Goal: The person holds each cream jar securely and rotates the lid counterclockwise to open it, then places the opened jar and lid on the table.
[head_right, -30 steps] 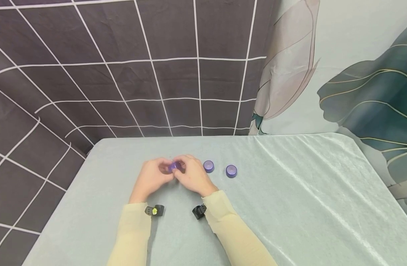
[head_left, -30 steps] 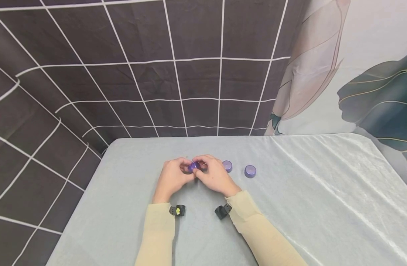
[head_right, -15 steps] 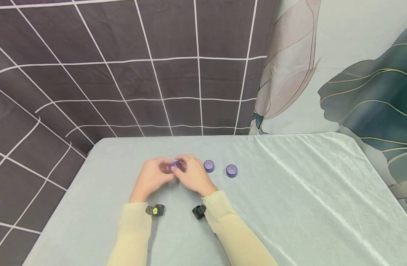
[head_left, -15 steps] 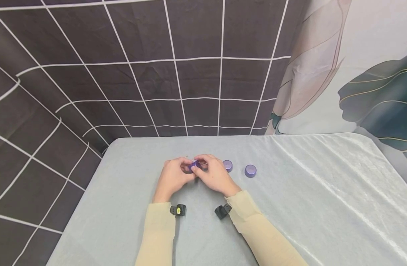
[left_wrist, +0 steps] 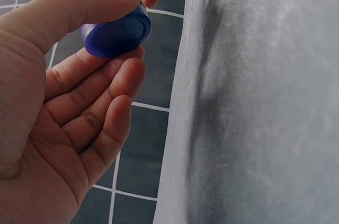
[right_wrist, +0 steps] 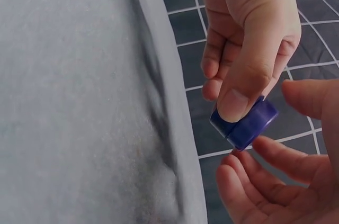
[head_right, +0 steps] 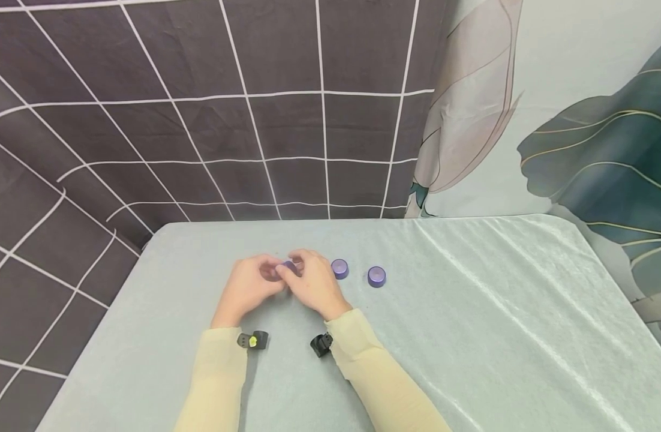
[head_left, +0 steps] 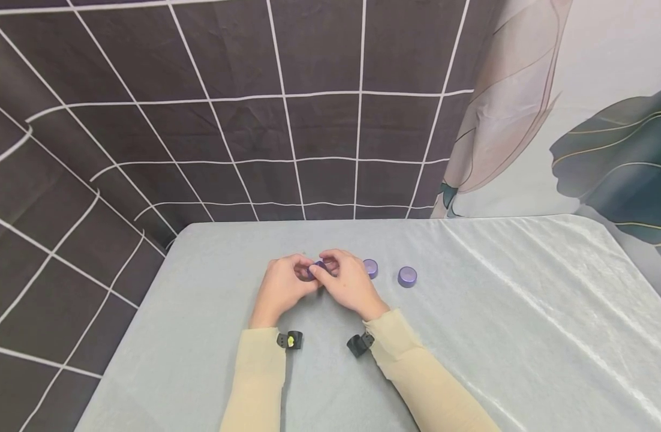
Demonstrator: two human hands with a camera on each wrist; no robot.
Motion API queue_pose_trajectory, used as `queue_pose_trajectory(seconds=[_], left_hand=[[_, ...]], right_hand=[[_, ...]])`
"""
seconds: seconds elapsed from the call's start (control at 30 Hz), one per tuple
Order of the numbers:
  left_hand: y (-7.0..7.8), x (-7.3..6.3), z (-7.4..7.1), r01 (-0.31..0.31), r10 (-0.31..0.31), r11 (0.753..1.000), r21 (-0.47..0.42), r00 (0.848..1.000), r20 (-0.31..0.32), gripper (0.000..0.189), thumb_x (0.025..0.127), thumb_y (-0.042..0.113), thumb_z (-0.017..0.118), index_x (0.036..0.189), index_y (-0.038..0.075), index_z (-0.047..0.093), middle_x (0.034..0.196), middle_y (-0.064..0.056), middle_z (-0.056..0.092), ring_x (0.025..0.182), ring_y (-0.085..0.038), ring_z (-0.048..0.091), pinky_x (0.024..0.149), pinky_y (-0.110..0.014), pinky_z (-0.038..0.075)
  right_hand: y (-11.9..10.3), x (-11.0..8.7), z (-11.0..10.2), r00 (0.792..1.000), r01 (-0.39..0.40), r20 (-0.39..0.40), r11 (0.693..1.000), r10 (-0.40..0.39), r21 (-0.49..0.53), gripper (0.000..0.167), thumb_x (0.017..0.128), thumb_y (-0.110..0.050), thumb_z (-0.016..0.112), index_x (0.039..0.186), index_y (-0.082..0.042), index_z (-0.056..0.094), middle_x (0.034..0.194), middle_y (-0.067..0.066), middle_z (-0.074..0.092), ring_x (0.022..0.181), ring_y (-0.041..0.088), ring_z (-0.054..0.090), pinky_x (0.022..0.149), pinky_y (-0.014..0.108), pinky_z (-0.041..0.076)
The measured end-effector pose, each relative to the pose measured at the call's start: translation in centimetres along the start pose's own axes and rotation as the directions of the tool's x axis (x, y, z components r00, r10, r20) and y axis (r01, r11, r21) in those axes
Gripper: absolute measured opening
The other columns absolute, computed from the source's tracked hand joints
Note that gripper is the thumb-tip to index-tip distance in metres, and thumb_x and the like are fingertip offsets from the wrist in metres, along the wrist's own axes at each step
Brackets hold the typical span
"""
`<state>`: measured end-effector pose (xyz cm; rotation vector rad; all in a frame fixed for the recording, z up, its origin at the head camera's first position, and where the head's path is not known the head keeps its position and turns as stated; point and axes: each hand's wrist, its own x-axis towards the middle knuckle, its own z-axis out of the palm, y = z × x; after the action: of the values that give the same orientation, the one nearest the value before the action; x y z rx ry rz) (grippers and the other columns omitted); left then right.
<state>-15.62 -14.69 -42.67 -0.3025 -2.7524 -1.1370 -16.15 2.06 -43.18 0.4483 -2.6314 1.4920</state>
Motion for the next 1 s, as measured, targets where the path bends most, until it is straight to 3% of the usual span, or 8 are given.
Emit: queue_pose_trajectory(seconds=[0.3, 1.0], left_hand=[[-0.01, 0.04, 0.07, 0.005, -0.005, 1.000, 0.006, 1.000, -0.002, 0.025, 0.071, 0.021, 0.088, 0.091, 0.011, 0.076, 0.074, 0.006, 0.069, 0.069, -0.010, 0.062, 0.068, -0.031, 0.052], [0.22, 0.09, 0.17, 0.012, -0.012, 1.000, 0.010, 1.000, 0.009, 0.024, 0.071, 0.019, 0.086, 0.092, 0.012, 0.077, 0.074, 0.007, 0.070, 0.069, -0.008, 0.062, 0.068, -0.030, 0.052]], right_hand=[[-0.25, -0.08, 0.24, 0.998, -0.052, -0.046, 0.999, 0.051, -0.005, 0.041, 0.092, -0.035, 0.070, 0.112, 0.000, 0.070, 0.092, 0.007, 0.075, 0.082, 0.016, 0.071, 0.076, 0.035, 0.056], [-0.42, -0.35, 0.64, 0.993, -0.086, -0.085, 0.994, 0.081, -0.062, 0.039, 0.093, -0.037, 0.066, 0.109, -0.001, 0.072, 0.086, 0.006, 0.073, 0.078, 0.017, 0.067, 0.073, 0.036, 0.055]])
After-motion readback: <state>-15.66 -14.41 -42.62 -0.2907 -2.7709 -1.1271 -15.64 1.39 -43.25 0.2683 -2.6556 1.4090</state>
